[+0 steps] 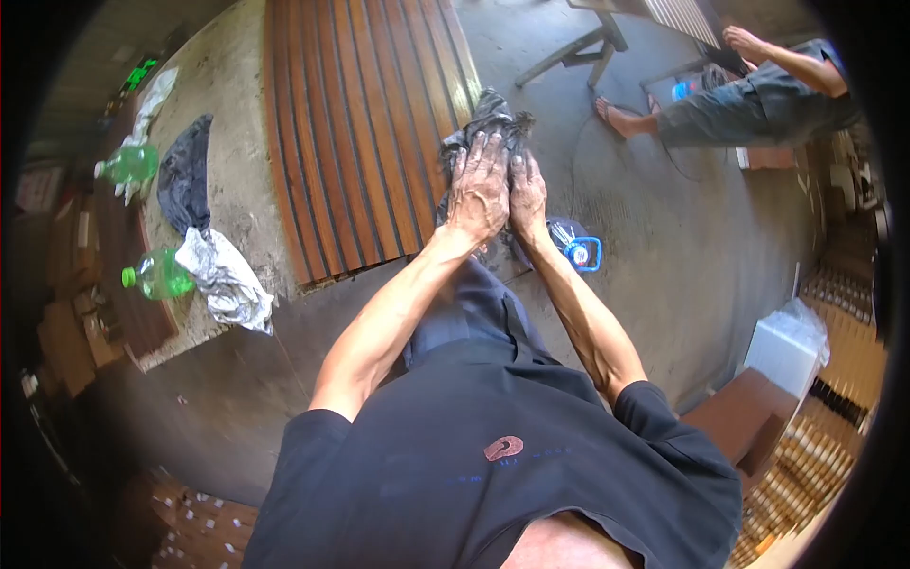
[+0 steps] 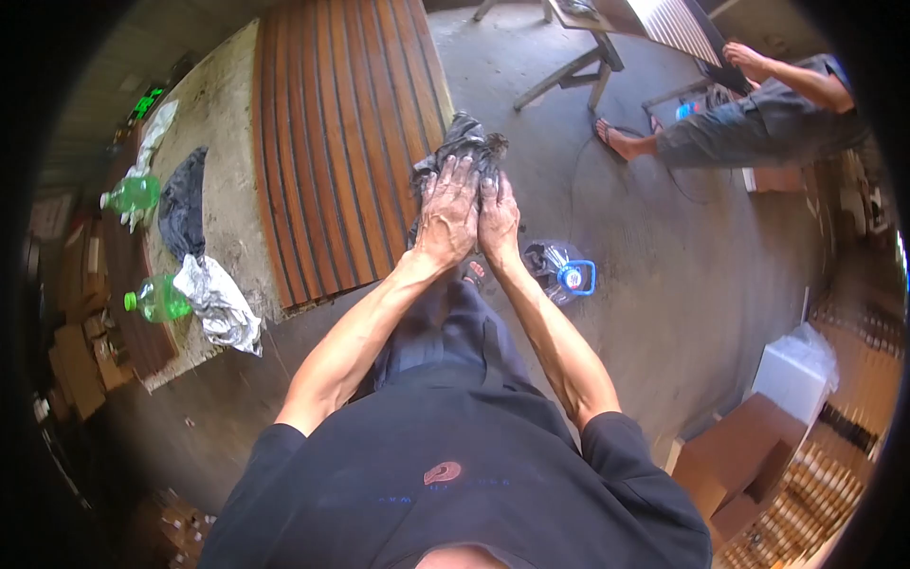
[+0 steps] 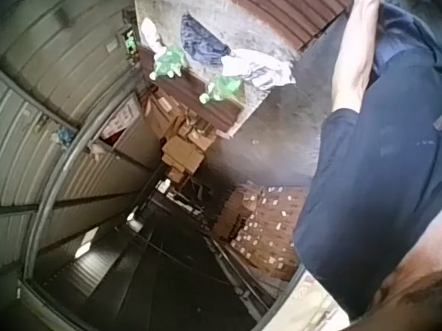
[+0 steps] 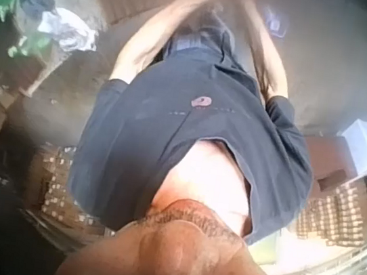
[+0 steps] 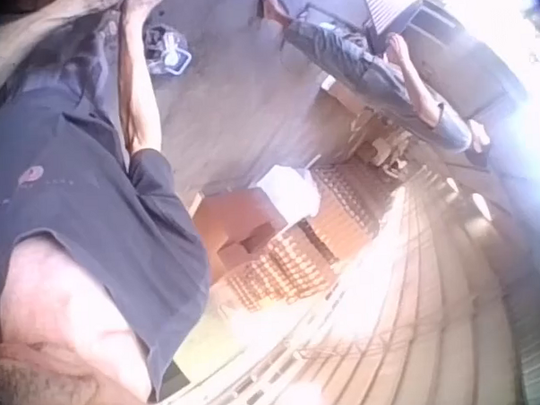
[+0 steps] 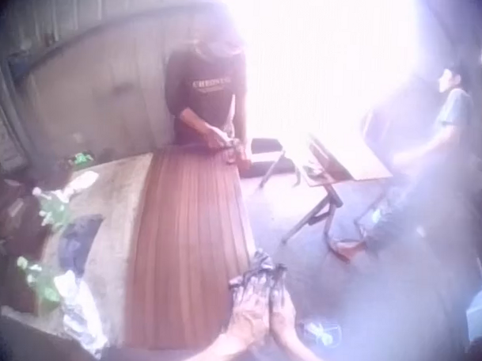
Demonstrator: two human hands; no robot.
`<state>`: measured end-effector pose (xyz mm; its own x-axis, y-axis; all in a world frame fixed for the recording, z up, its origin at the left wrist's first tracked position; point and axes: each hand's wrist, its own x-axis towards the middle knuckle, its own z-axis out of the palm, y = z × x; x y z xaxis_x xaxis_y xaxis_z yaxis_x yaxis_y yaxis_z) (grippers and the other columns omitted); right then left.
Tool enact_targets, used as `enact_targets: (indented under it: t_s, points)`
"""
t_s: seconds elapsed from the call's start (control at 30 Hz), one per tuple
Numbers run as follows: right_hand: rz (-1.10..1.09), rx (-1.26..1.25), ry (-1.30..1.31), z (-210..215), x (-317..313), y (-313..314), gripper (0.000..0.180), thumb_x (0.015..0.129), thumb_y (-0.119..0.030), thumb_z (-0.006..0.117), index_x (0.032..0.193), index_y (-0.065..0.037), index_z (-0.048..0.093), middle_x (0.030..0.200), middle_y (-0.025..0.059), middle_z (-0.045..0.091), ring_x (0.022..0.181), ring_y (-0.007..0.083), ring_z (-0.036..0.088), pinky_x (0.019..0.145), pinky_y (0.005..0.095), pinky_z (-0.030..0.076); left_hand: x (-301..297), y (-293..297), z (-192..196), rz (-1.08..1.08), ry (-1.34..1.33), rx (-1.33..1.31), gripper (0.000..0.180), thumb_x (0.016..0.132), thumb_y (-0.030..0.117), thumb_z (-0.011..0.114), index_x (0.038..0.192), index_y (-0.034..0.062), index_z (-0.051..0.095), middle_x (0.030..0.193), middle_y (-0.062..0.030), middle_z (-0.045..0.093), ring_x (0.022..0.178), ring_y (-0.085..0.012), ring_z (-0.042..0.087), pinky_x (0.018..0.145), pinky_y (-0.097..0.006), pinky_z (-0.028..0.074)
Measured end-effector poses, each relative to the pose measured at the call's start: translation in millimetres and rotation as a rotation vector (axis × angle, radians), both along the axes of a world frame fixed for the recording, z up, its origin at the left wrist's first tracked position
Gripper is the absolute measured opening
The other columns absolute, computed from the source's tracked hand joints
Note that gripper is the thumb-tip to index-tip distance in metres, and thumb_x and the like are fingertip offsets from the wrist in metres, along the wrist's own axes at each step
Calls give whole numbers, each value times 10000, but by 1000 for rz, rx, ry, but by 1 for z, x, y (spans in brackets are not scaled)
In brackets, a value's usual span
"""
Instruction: The person wipes a wooden panel with a cloth, repeatedly rubbing the surface and flipping the cloth to different sides. They also use a plastic bottle to pour liquid onto the surface before continuing to wipe it.
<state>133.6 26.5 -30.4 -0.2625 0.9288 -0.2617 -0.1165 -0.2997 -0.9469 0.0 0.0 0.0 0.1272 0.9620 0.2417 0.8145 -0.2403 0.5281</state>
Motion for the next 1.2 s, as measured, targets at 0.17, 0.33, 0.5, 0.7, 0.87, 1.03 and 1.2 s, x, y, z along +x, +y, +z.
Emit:
enact_targets:
  t_s: [0.17, 0.33, 0.5, 0.7, 0.87, 1.03, 1.2]
  points:
    - [27, 787, -1067, 73, -6, 7, 855, 939, -520, 565, 1507, 66, 308, 1566, 274, 303, 1491, 393, 206, 1209, 497, 151, -38, -46, 42, 227, -238, 106, 495, 872, 107, 601, 1362, 39, 583, 1501, -213, 456, 1467, -424, 286, 1211, -505, 239]
    - [341, 732, -1176, 62, -62, -17, 838, 918, -450, 600, 1492, 88, 311, 1595, 283, 227, 1512, 411, 136, 1214, 525, 133, -210, -111, -3, 712, 292, 97, 589, 1040, 372, 380, 1509, 16, 356, 1558, -277, 318, 1474, -442, 236, 1229, -512, 174]
    - [545, 1090, -860, 29, -18, -90, 647, 844, -155, 592, 1430, 64, 430, 1557, 265, 328, 1440, 420, 328, 1155, 546, 283, -211, -107, -4, 771, 350, 1, 594, 1059, 357, 359, 1465, -76, 353, 1461, -359, 379, 1375, -507, 358, 1153, -543, 306]
    - [539, 1242, -458, 26, -27, -38, 495, 855, -97, 571, 1334, 27, 547, 1415, 227, 518, 1340, 381, 481, 1117, 488, 394, -217, -98, -14, 661, 625, 106, 464, 1010, 270, 505, 1310, -81, 551, 1340, -303, 549, 1247, -457, 516, 1094, -531, 380]
    - [577, 1297, -828, 38, -105, 39, 517, 825, -198, 615, 1281, 44, 584, 1364, 218, 547, 1400, 420, 386, 1173, 526, 306, -252, -131, -48, 676, 554, 84, 450, 1047, 238, 484, 1360, -85, 508, 1398, -287, 510, 1297, -427, 493, 1107, -498, 388]
    - [336, 967, -805, 31, -108, 68, 779, 790, -317, 670, 1403, 102, 433, 1515, 280, 382, 1426, 411, 346, 1163, 509, 297, -198, -117, -32, 656, 651, 182, 532, 1017, 297, 512, 1397, -74, 483, 1233, -309, 619, 1110, -442, 622, 961, -521, 505]
    - [483, 1038, -815, 28, -90, -9, 700, 876, -221, 569, 1456, 102, 347, 1564, 276, 298, 1462, 395, 296, 1172, 460, 310, -223, -114, -12, 723, 657, 135, 538, 1016, 293, 506, 1397, -85, 472, 1245, -315, 609, 1129, -451, 605, 989, -528, 484]
